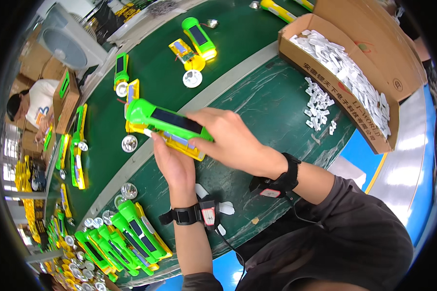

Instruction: Assembling, testing, and organizing portable solar flashlights on a factory production line.

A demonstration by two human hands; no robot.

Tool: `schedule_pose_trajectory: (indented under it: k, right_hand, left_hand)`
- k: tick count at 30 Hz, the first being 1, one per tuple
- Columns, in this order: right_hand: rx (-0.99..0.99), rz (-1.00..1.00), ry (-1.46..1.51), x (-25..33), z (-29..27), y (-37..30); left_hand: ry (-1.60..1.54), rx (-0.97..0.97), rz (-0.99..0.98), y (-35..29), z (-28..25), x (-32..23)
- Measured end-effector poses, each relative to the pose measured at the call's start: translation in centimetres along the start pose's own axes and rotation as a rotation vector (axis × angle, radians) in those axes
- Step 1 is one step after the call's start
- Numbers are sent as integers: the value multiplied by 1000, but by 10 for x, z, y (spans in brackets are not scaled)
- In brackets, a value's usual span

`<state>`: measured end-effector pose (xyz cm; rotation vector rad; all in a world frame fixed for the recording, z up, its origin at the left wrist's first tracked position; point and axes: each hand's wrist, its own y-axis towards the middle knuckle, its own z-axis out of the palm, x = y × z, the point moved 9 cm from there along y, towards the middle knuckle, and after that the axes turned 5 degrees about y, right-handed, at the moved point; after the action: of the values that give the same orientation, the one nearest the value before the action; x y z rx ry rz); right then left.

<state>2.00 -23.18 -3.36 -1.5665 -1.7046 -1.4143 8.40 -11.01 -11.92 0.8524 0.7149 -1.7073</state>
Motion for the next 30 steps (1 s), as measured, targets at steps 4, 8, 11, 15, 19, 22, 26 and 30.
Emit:
schedule_pose_trajectory:
  k: [4, 8, 11, 15, 19, 22, 26, 30]
  right_hand:
    - [39, 66, 377, -26, 13, 7]
    - [136, 277, 701, -43, 29, 6]
    - [171, 359, 724, -42, 29, 5]
    - [166, 376, 733, -39, 29, 4]
    - [153, 315, 645, -42, 32, 2]
    - [153, 286, 553, -38, 34, -1]
    - [153, 301, 563, -34, 33, -2]
    - [165, 313, 486, -26, 29, -3]
  left_hand:
    - [-27, 78, 15, 5, 4, 2]
    - [-46, 57, 48, 3, 3, -5]
    - [-52, -3, 54, 4, -4, -3]
    - [-28, 3, 86, 2, -1, -9]
    - [-52, 13, 82, 1, 1, -9]
    - [-96, -35, 49, -1, 2, -9]
    - [24, -46, 75, -5, 5, -11]
    - [88, -32, 77, -3, 4, -9]
